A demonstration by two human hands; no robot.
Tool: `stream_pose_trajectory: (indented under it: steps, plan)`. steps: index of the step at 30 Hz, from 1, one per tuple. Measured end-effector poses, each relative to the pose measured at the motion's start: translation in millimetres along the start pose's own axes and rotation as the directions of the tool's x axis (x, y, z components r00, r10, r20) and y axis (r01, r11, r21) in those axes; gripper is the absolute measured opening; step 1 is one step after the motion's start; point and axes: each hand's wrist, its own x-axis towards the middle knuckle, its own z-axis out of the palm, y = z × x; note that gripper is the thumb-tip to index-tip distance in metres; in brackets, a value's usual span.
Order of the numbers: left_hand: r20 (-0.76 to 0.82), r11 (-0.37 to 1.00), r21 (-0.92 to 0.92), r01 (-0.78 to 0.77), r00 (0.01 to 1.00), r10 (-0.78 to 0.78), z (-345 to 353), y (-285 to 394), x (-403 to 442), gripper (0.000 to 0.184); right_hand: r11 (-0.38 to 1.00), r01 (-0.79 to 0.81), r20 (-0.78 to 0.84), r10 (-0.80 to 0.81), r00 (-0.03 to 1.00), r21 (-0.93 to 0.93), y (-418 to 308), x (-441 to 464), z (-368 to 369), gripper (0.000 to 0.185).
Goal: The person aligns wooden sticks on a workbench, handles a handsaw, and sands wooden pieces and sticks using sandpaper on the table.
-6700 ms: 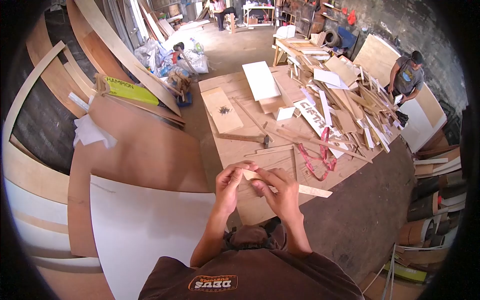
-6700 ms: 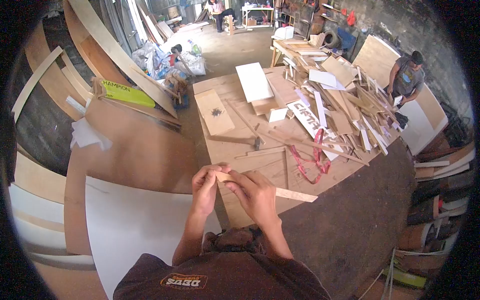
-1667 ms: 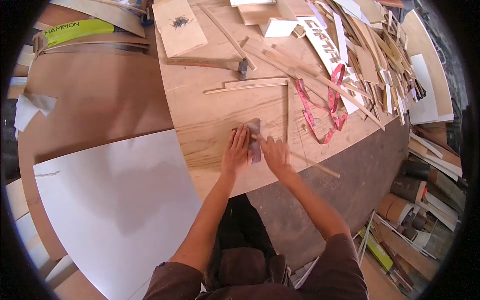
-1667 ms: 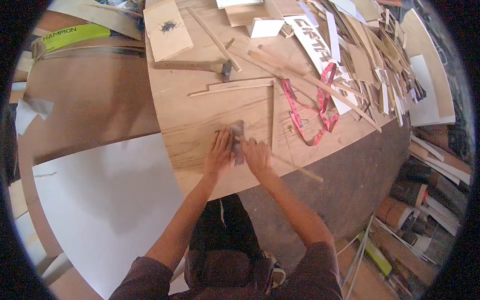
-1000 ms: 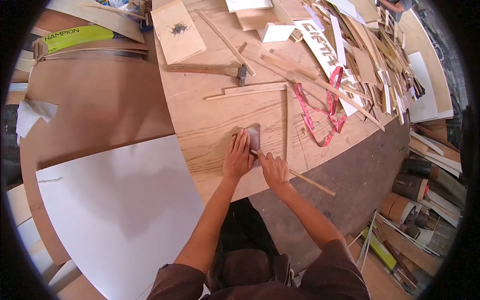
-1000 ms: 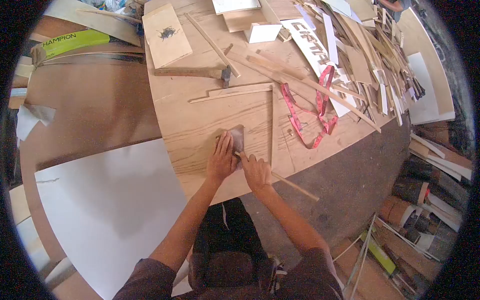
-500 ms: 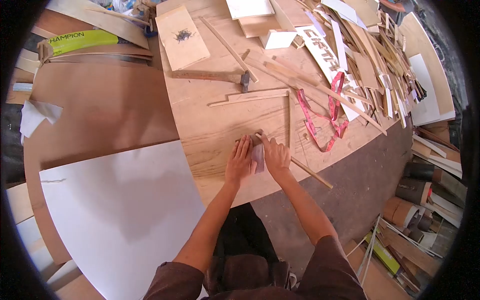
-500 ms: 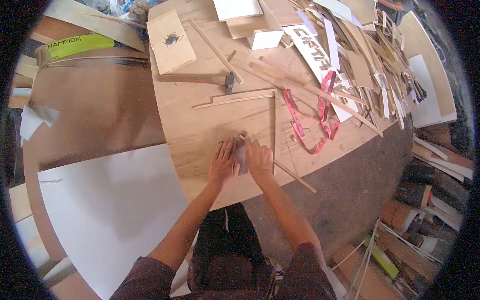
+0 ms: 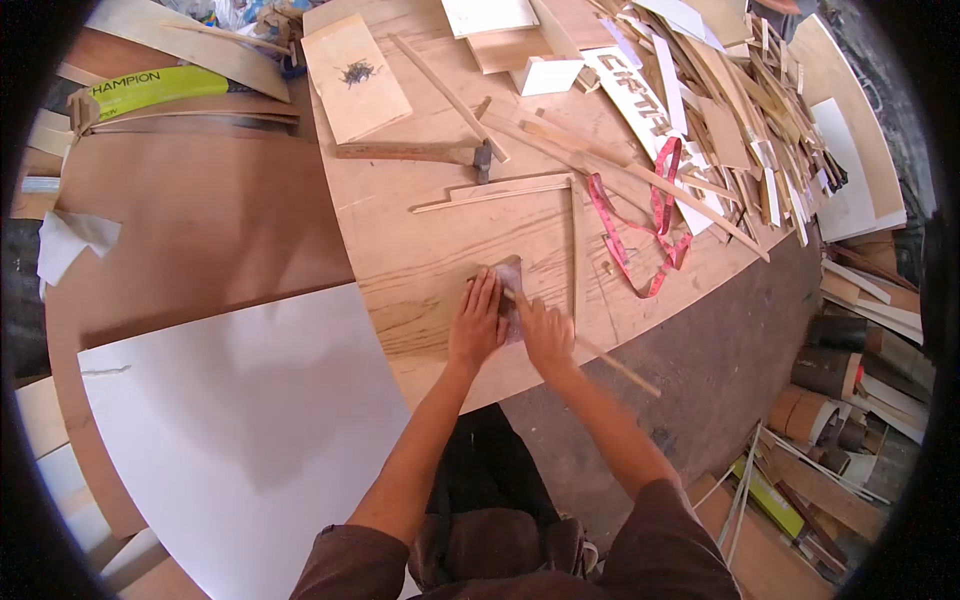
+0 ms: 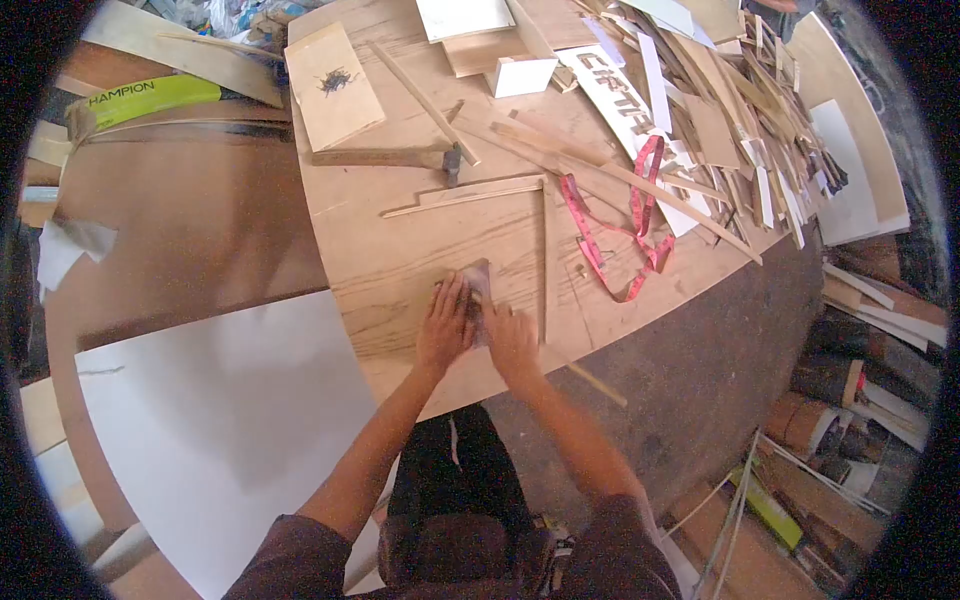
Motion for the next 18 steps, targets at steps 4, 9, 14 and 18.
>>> stream_pose_trajectory:
  steps: [4, 9, 14, 18]
  plan:
    - [-0.062, 0.999, -0.048, 0.005, 0.998, -0.008, 1.4, -0.1, -1.0, 0.071, 0.995, 0.057, 0.13, -0.067, 0.989, 0.079, 6.7, -26.7, -4.0, 0.046]
    - [0.006, 0.999, -0.006, 0.033, 0.999, -0.033, -2.8, 0.3, 2.1, 0.071, 0.997, 0.078, -0.019, -0.078, 0.997, 0.018, 16.1, 23.4, 5.9, 0.044]
    - [-0.017, 0.999, -0.023, 0.034, 0.999, -0.034, 8.0, -2.1, -1.6, 0.074, 0.998, 0.065, 0.097, -0.066, 0.993, 0.023, 5.2, -24.4, -5.9, 0.039]
    - [-0.001, 0.999, 0.02, 0.039, 0.999, -0.039, 5.9, 1.2, -3.9, 0.075, 0.989, 0.141, -0.329, -0.148, 0.933, -0.046, 18.5, 5.8, 5.4, 0.044]
